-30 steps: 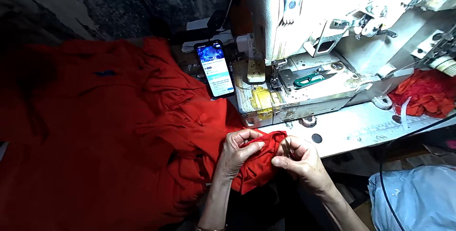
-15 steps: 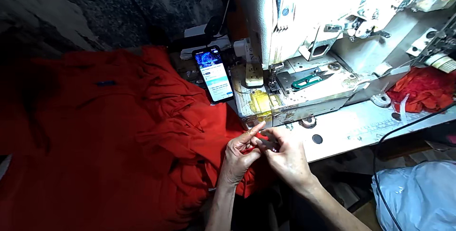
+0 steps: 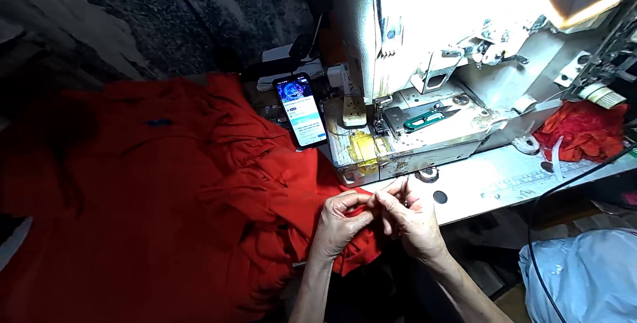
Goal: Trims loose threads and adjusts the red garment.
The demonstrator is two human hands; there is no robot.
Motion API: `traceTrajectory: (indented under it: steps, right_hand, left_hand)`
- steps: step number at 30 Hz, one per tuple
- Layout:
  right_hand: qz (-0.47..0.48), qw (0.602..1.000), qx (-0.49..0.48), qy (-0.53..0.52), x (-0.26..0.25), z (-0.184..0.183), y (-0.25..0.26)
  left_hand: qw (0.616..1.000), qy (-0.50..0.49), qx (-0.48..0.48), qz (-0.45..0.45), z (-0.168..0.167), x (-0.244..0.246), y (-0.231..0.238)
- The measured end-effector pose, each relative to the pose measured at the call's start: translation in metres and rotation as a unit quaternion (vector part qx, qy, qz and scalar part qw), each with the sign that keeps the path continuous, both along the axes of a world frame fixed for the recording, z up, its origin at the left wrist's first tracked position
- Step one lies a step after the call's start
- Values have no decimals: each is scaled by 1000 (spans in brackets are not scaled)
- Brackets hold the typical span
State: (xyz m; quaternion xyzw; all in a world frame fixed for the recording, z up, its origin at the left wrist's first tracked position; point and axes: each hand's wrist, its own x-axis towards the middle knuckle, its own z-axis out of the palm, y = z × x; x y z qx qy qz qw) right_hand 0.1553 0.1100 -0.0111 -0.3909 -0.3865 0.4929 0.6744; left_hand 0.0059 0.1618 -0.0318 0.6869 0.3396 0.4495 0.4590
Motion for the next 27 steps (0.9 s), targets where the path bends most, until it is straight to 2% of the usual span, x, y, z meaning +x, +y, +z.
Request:
traceTrajectory:
  steps: [2, 3, 6, 9, 11, 12, 14, 17, 19, 22, 23, 25, 27]
  right_hand:
    - [19, 996, 17, -80, -5, -6, 3]
    - [7, 986, 52, -161, -6, -10, 4]
    - [-49, 896, 196, -396, -5, -11, 8]
    - [-80, 825, 248, -501, 13, -11, 11]
    - [-128, 809, 212, -533, 44, -14, 11]
    - [-152, 810, 179, -537, 63, -12, 8]
    - [-199, 812, 114, -536, 97, 0, -5]
    - [-239, 782, 44, -574, 122, 14, -22]
    - [-200, 813, 31, -545, 115, 17, -28]
    - [-113, 894, 83, -427, 70, 12, -22]
    - [-82, 905, 107, -403, 55, 10, -17]
    - [-41, 902, 140, -407, 33, 5, -5]
    - [-12, 905, 116, -410, 20, -3, 6]
  left_hand:
    - [999, 19, 25, -3, -4, -2, 2]
    - [999, 30, 32, -1, -4, -3, 3]
    - [999, 29, 27, -6, -6, -6, 4]
    - [999, 20, -21, 14, 4, -5, -1]
    - [995, -11, -79, 64, 20, -3, -6]
    - [994, -26, -76, 69, 18, -4, -5]
    - [997, -33, -52, 36, 7, -9, 2]
    - [999, -26, -45, -6, 5, -11, 4]
    - [999, -26, -36, -22, 4, -11, 6]
    - [1000, -12, -22, -6, 2, -11, 6]
    - [1000, -4, -19, -5, 2, -11, 6]
    - [1000, 10, -18, 2, 3, -8, 4]
    - [999, -1, -42, 33, 10, -3, -4]
